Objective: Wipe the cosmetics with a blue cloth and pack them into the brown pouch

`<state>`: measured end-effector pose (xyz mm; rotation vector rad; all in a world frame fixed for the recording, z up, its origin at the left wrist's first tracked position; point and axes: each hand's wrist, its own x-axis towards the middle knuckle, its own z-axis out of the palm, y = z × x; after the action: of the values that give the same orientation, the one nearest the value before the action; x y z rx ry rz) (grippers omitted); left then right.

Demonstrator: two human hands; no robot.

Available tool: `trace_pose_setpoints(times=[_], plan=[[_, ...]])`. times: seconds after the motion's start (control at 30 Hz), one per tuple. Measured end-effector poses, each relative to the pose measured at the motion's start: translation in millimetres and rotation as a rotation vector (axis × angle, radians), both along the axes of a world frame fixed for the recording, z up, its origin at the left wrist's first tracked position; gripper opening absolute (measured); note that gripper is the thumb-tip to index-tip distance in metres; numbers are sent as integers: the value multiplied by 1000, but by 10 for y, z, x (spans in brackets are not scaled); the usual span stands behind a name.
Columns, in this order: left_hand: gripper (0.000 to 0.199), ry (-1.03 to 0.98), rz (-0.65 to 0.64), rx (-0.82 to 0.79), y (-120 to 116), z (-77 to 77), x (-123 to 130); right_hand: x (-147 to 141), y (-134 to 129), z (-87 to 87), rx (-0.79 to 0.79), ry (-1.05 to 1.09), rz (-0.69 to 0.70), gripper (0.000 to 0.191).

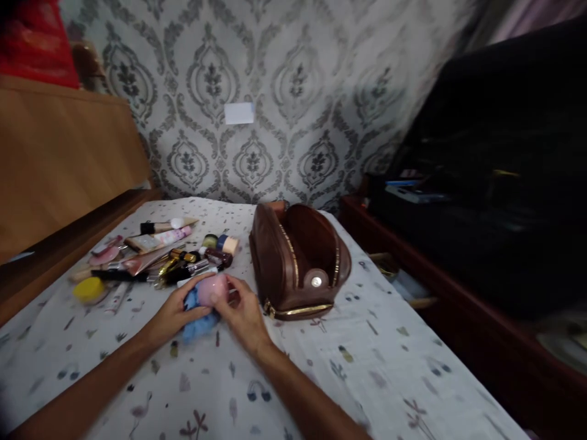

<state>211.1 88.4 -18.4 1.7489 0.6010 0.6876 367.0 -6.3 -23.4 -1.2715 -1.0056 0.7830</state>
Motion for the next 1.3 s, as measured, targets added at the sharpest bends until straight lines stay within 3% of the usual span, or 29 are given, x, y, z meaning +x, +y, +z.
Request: trace_pose_setpoints(times=[0.33,0.47,0.63,0.83,0.93,1.0,1.1,1.3], plan=[[71,83,61,-207,-57,39,38,28,-127,95,159,-515,-54,64],[67,104,159,-159,-94,66,73,60,-147,150,195,-574,-114,68],[56,101,230,99,-166,317,227,130,-231,417,316,-564,-241,65],[38,10,92,478,-257,738,635,391,-490,976,475,-565,-325,58],[30,67,-68,767,-312,855,890,633,-580,1150,466,-512,-380,55],[33,144,-146,980,-346,879,1022,834,-602,1200,416,-475,-410,53],[47,237,-132,1209,-388,857,1105,1149,-605,1221,271,-502,-444,52],[44,149,-53,1264,-449,804,1012,1472,-625,1337,-134,-862,-391,37]])
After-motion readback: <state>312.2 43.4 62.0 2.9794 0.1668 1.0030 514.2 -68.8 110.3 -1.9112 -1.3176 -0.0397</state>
